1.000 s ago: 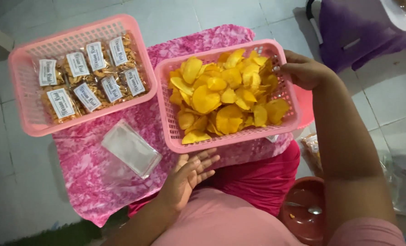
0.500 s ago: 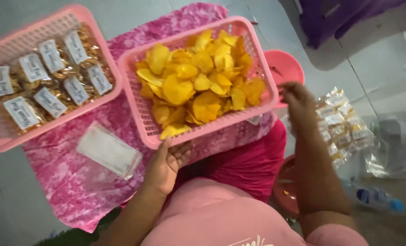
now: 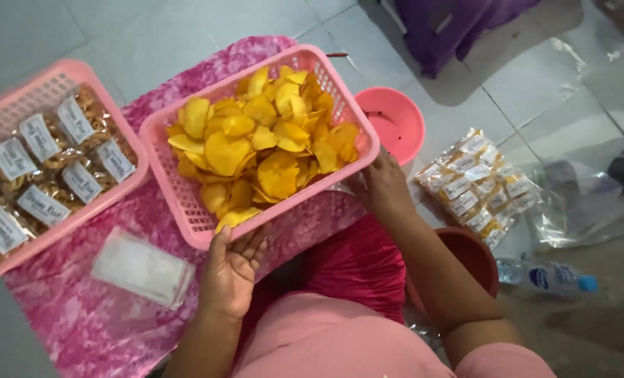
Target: Packing chips into small plastic bags using a spoon and tongs at a manual packaging station.
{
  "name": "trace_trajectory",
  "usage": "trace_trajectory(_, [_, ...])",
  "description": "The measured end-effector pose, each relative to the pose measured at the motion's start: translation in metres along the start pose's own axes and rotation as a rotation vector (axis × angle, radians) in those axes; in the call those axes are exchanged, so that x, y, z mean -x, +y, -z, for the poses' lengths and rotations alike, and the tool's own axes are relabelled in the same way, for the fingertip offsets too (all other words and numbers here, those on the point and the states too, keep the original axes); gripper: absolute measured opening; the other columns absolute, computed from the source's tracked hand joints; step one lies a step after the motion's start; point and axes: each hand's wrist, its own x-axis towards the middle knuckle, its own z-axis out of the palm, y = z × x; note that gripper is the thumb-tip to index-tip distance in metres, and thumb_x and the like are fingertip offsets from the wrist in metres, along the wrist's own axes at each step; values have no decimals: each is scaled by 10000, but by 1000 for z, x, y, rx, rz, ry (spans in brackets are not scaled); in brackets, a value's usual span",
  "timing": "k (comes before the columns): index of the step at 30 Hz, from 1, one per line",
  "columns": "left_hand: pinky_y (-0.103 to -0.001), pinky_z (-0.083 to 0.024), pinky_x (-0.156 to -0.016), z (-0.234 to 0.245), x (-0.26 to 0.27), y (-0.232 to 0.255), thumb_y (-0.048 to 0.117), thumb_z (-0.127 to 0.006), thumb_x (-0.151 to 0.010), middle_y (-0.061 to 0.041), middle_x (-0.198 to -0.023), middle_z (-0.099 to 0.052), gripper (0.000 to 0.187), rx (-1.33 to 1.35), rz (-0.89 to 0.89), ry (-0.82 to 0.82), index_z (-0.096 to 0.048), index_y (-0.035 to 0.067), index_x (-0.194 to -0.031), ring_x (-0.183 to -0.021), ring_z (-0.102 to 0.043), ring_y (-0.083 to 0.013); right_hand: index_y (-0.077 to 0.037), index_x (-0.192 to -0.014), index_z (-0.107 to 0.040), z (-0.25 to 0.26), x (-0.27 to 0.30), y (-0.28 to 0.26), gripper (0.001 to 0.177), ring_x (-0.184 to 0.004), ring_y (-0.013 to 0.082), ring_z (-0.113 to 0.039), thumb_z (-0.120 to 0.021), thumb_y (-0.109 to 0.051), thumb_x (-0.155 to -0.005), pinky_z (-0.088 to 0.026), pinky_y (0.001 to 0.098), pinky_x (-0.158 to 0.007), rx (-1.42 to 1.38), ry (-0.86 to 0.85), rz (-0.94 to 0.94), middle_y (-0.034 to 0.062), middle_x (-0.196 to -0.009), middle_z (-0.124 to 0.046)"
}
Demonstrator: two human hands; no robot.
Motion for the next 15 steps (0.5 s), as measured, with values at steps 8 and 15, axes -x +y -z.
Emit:
trace_trajectory(8, [-354, -498, -948, -5, 2, 2, 305, -605, -962, -169, -1178, -680, 439, 0, 12, -35, -581, 27, -1301, -1153, -661, -283, -70, -1340, -617, -6, 6, -4, 580, -1102, 419, -609, -787, -253, -817, -519, 507, -907, -60, -6, -72, 183, -1278, -652])
trace_trajectory(15, [-349, -495, -959, -7, 4, 3, 314, -618, -964, -128, -1152, -687, 434, -17, 1, -54, -587, 33, -1294, -1173, -669, -284, -58, -1357, -600, -13, 13, -12, 586, -1148, 401, -593, -788, -225, -827, -514, 480, -953, -174, -51, -168, 182, -1289, -632])
